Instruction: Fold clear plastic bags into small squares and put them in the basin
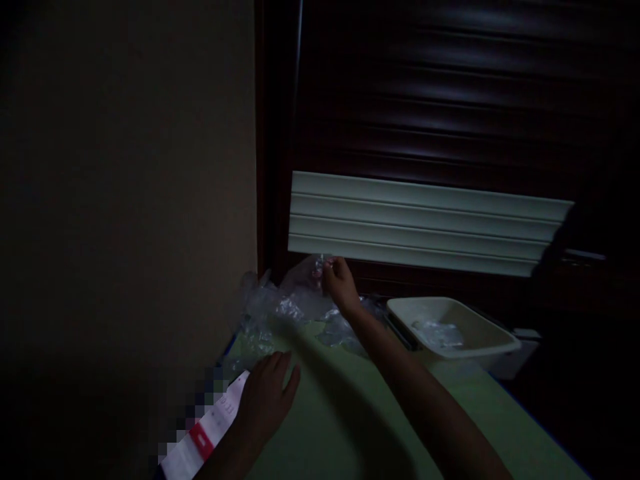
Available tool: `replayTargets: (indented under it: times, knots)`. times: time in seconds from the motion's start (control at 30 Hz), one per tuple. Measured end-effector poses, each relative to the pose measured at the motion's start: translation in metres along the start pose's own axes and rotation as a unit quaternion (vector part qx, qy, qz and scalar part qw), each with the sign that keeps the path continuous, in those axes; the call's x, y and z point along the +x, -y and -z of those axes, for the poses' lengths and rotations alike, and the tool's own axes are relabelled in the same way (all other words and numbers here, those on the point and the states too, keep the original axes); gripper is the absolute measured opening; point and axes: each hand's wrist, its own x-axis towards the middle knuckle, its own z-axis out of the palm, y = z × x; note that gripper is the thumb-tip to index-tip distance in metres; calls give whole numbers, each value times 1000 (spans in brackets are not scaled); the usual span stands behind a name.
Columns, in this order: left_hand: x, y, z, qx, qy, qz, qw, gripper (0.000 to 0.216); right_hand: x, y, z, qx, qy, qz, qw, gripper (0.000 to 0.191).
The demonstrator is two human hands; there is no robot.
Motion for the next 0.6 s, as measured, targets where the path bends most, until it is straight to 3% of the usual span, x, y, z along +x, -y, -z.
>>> replayTargets:
  times: [0.07,0.17,0.27,0.37,0.47,0.6]
  knots:
    - [4,3,-9,-129,-5,52,990,43,-37,2,27,11,-4,-21,1000,34]
    - [14,8,-22,-319,44,121,939,60,-91,-4,56,9,8,-63,998,35]
    - [20,7,-29,-456,120,165,866,78,-124,-18,68,-6,20,-81,996,40]
    - [14,2,-29,-521,175,197,812,70,-139,-34,71,-20,43,-88,995,43]
    - [2,-3,-30,-532,193,209,798,52,-148,-44,72,-31,71,-90,993,42]
    - [-5,-1,-35,-513,175,212,813,45,-151,-47,79,-62,83,-73,992,41]
